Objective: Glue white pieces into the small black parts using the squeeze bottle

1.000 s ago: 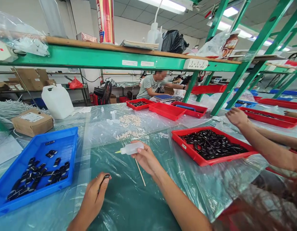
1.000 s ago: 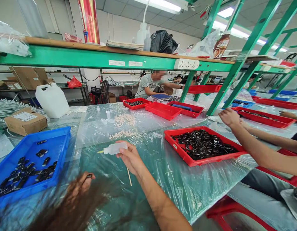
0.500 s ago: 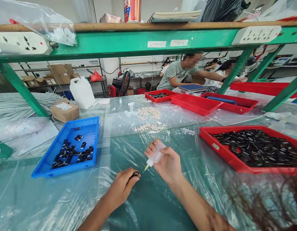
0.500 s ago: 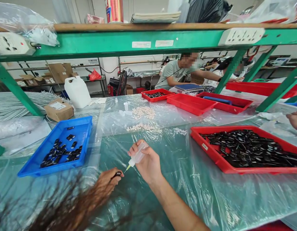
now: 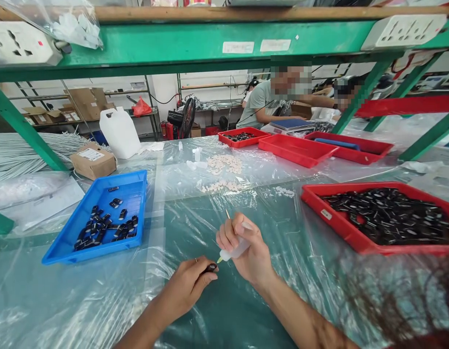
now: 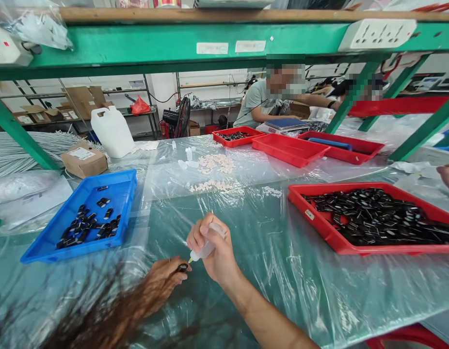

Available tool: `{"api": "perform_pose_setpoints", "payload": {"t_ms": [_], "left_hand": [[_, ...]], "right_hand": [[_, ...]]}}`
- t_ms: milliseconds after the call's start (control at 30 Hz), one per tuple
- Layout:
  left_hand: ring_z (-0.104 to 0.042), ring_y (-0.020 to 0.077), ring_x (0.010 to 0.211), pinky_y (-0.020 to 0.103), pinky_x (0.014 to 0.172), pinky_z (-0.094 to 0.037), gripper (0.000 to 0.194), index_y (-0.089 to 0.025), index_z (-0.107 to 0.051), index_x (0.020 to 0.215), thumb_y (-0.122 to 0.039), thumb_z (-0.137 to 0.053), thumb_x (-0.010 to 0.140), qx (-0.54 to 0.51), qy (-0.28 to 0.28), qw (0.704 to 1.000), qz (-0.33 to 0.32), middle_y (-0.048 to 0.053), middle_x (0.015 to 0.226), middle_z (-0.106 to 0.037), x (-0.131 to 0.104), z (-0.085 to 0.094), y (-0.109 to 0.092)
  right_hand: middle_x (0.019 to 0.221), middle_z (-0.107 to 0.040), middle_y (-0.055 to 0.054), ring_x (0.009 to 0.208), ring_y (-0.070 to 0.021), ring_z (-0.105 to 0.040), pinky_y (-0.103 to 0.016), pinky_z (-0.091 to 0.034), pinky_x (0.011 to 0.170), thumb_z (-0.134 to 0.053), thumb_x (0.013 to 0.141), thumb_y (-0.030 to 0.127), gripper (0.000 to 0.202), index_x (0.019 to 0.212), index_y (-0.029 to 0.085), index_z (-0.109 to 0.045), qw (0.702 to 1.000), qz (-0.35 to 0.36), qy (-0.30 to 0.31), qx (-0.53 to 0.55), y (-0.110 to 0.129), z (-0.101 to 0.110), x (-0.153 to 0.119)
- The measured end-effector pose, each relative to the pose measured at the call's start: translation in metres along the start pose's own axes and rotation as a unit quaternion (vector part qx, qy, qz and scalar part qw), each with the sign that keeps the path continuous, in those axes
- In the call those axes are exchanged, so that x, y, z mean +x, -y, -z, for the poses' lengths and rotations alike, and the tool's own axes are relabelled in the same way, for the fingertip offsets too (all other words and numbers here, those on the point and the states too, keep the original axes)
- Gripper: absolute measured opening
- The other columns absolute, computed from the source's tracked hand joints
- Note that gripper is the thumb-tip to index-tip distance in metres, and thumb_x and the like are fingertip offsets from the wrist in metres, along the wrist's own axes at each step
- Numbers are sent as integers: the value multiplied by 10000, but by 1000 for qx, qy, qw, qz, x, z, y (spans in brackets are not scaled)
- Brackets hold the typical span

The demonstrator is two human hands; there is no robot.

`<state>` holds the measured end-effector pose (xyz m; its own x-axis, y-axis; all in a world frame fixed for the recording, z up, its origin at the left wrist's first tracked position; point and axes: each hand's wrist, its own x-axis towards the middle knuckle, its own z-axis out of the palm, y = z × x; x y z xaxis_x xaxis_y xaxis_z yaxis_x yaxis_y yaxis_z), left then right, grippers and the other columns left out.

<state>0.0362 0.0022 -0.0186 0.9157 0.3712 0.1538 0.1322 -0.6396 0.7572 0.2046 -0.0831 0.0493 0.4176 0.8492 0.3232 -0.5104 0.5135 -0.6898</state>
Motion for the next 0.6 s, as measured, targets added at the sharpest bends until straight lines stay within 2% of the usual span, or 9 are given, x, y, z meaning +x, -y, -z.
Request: {"api": "perform_pose_setpoints", "payload": {"t_ms": [200,400,600], "left_hand": [[-610,159,724,245,646,-470,331,-317,-599,1086,-531,-351,1040,0,-5,998,-58,-19,874,-634,1,0,-10],[-588,162,702,254,633,-459,377,-325,-601,1116,-528,-289,1052,14,10,997,-76,0,885,-611,0,1,-19],[-537,129,634,229,597,-440,325,-288,-587,950,-487,-352,1055,22,10,997,-78,-32,834,-568,-2,-3,-14]], "right_hand": [[526,-439,70,475,-120,-423,-266,-386,522,-694,978,322,359,692,238,-494,994,75,66,-45,10,-12,-19],[492,-382,82,448,-94,-390,-246,-374,512,-700,946,390,419,687,226,-414,992,60,86,-67,22,-19,-27],[478,-380,84,429,-96,-393,-253,-360,499,-716,927,413,444,676,226,-402,991,47,94,-81,26,-21,-32]]}}
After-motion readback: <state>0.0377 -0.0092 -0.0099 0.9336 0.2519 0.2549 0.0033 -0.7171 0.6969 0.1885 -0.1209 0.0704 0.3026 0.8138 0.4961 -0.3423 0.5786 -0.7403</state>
